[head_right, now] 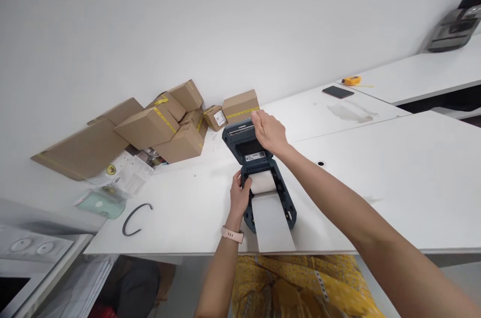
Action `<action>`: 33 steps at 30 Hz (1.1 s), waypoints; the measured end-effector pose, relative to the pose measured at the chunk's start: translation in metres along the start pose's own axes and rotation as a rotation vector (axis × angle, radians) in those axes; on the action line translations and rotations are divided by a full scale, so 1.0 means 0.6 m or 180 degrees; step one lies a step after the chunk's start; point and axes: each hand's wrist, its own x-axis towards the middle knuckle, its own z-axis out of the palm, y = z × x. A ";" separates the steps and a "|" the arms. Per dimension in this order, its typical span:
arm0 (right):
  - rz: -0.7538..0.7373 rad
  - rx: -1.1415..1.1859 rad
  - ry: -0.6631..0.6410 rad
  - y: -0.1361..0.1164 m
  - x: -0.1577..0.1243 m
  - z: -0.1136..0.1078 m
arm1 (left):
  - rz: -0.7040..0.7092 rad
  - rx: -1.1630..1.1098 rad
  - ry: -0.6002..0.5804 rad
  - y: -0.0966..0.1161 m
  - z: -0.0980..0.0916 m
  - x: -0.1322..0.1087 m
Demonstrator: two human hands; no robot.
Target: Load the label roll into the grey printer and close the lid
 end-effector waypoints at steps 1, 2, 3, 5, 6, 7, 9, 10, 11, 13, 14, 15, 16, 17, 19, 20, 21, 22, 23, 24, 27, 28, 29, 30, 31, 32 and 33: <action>0.0071 -0.0017 -0.0064 0.004 0.013 0.004 | 0.0017 0.0098 -0.0008 0.001 0.000 -0.003; 0.0120 -0.0012 -0.0120 0.009 0.024 0.008 | 0.0027 0.0177 -0.0029 0.002 -0.001 -0.006; 0.0137 0.0009 -0.0170 0.015 0.033 0.012 | 0.0044 0.0249 -0.0061 0.004 -0.002 -0.007; 0.0077 0.0075 -0.0250 0.027 0.041 0.017 | 0.0123 0.0413 -0.0127 0.006 -0.006 -0.009; 0.0012 0.0103 -0.0236 0.033 0.038 0.018 | 0.0183 0.0508 -0.0162 0.007 -0.007 -0.008; -0.0080 0.0125 -0.0151 0.038 0.031 0.018 | 0.0249 0.0606 -0.0206 0.007 -0.008 -0.008; -0.0343 0.0174 0.0241 0.045 0.002 0.016 | 0.0361 0.0780 -0.0291 0.008 -0.009 -0.007; -0.0526 0.0203 0.0449 0.047 -0.019 0.014 | 0.0391 0.0839 -0.0324 0.009 -0.009 -0.006; -0.0736 0.0231 0.0580 0.050 -0.043 0.013 | 0.0399 0.0882 -0.0336 0.010 -0.009 -0.006; -0.1123 0.0216 0.0507 0.057 -0.092 0.013 | 0.0377 0.0944 -0.0334 0.013 -0.008 -0.007; -0.1262 0.0152 0.0315 0.063 -0.115 0.014 | 0.0360 0.0968 -0.0335 0.015 -0.008 -0.007; -0.1382 0.0063 0.0004 0.071 -0.134 0.016 | 0.0344 0.0993 -0.0343 0.016 -0.008 -0.008; -0.1464 -0.0050 -0.0380 0.079 -0.148 0.019 | 0.0332 0.1019 -0.0352 0.018 -0.008 -0.008; -0.1513 -0.0191 -0.0812 0.087 -0.158 0.023 | 0.0323 0.1045 -0.0360 0.019 -0.008 -0.009; -0.1580 -0.0530 -0.1701 0.099 -0.165 0.035 | 0.0300 0.1083 -0.0353 0.022 -0.008 -0.010; -0.1588 -0.0728 -0.2060 0.102 -0.164 0.042 | 0.0272 0.1097 -0.0345 0.023 -0.009 -0.010; -0.1595 -0.0923 -0.2331 0.103 -0.161 0.050 | 0.0231 0.1110 -0.0338 0.025 -0.009 -0.010; -0.1599 -0.1088 -0.2521 0.102 -0.156 0.059 | 0.0188 0.1120 -0.0334 0.026 -0.009 -0.011; -0.1594 -0.1211 -0.2652 0.099 -0.151 0.068 | 0.0145 0.1129 -0.0326 0.027 -0.008 -0.011; -0.1578 -0.1291 -0.2741 0.095 -0.146 0.077 | 0.0110 0.1141 -0.0318 0.028 -0.008 -0.011; -0.1519 -0.1356 -0.2870 0.087 -0.134 0.098 | 0.0054 0.1172 -0.0282 0.029 -0.007 -0.011; -0.1513 -0.1350 -0.2896 0.085 -0.132 0.101 | 0.0048 0.1176 -0.0273 0.028 -0.007 -0.011; -0.1510 -0.1337 -0.2912 0.085 -0.130 0.102 | 0.0047 0.1170 -0.0268 0.027 -0.007 -0.011; -0.1504 -0.1318 -0.2915 0.085 -0.129 0.102 | 0.0049 0.1151 -0.0270 0.026 -0.006 -0.011; -0.1494 -0.1299 -0.2908 0.086 -0.128 0.100 | 0.0048 0.1120 -0.0276 0.024 -0.006 -0.010; -0.1482 -0.1280 -0.2903 0.087 -0.127 0.098 | 0.0044 0.1090 -0.0289 0.023 -0.006 -0.010; -0.1469 -0.1262 -0.2907 0.087 -0.126 0.095 | 0.0038 0.1070 -0.0307 0.021 -0.006 -0.010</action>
